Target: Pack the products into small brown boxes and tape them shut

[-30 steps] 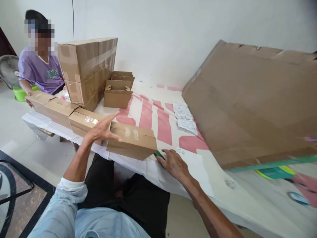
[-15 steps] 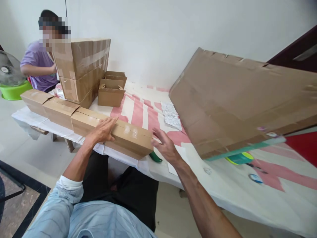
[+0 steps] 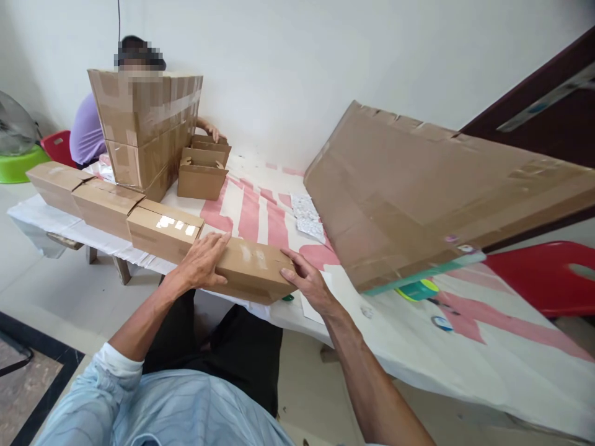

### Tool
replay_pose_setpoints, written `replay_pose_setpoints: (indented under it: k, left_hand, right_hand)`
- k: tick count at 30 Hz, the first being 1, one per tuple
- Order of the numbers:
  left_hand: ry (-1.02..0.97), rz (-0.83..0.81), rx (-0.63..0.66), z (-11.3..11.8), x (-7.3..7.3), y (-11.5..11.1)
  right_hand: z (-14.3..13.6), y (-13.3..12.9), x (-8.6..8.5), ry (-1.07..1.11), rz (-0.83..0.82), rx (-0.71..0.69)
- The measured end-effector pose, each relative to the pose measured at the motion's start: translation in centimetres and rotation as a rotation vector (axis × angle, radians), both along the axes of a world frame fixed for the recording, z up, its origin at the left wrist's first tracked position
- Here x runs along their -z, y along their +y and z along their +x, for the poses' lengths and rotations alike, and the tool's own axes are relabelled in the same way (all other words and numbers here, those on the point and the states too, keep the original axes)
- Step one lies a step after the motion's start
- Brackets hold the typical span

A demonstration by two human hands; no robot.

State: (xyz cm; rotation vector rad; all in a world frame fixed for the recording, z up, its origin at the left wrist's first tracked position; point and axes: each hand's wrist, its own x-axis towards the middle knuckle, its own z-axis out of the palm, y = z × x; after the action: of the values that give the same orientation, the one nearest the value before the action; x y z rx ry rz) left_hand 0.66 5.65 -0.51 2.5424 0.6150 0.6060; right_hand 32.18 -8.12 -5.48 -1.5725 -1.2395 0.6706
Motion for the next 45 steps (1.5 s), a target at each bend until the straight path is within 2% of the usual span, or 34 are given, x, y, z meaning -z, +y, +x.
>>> replay_pose_setpoints:
  k: [3,6,8,10,14,19,21,23,26,29,31,33,35,38,45]
  left_hand:
    - [-0.261,-0.271,0.015,-1.1,3.9,-1.5]
    - [-0.359,-0.536,-0.016,-1.6,7.5,-1.5]
    - [-0.358,-0.628,0.004,-1.5,9.0,-0.8]
    - [-0.377,-0.624,0.031,-1.2,9.5,0.0]
    - [-0.45,-0.559,0.019,-0.9,8.7,0.1]
    - [-0.465,-0.431,-0.045,-1.7,7.1,-1.9]
    - [-0.462,-0.383,-0.057,-2.0,6.3,-2.6]
    - [-0.455,-0.34,-0.065,-2.2,5.2,-3.1]
    - [-0.42,-0.299,-0.073,-2.4,3.4,-3.7]
    - [-0.379,-0.26,-0.107,-2.3,1.8,-4.3]
    - [-0.361,-0.229,-0.127,-2.0,0.9,-4.8]
    - [-0.345,-0.208,-0.136,-1.7,0.2,-5.3]
    - [-0.332,-0.195,-0.145,-1.4,-0.3,-5.8]
    - [-0.316,-0.176,-0.158,-1.0,-0.9,-6.2]
    - [-0.232,-0.159,-0.163,-0.2,-2.0,-6.4]
  right_hand:
    - [0.6,-0.5,0.6,0.073,0.0,-0.012]
    - [1.0,-0.6,1.0,0.115,0.004,-0.011]
    - [1.1,-0.6,1.1,0.132,0.002,-0.016]
    - [1.1,-0.7,1.0,0.159,0.006,-0.021]
    - [1.1,-1.3,0.9,0.19,0.005,-0.002]
    - [1.3,-1.3,1.5,0.207,-0.042,0.031]
    - [1.1,-0.8,0.9,0.166,-0.043,0.063]
    - [0.2,-0.1,-0.7,0.078,0.01,0.113]
    - [-2.9,0.4,-5.2,-0.166,0.252,0.143]
    - [-7.6,0.2,-10.3,-0.524,0.501,-0.004]
    - [-10.6,0.1,-12.9,-0.751,0.556,-0.2]
    - [-12.6,0.4,-14.4,-0.958,0.535,-0.375]
    - [-13.4,1.0,-15.0,-1.148,0.467,-0.482]
    - [-13.3,2.0,-15.2,-1.354,0.365,-0.548]
    - [-12.4,2.7,-15.3,-1.434,0.325,-0.631]
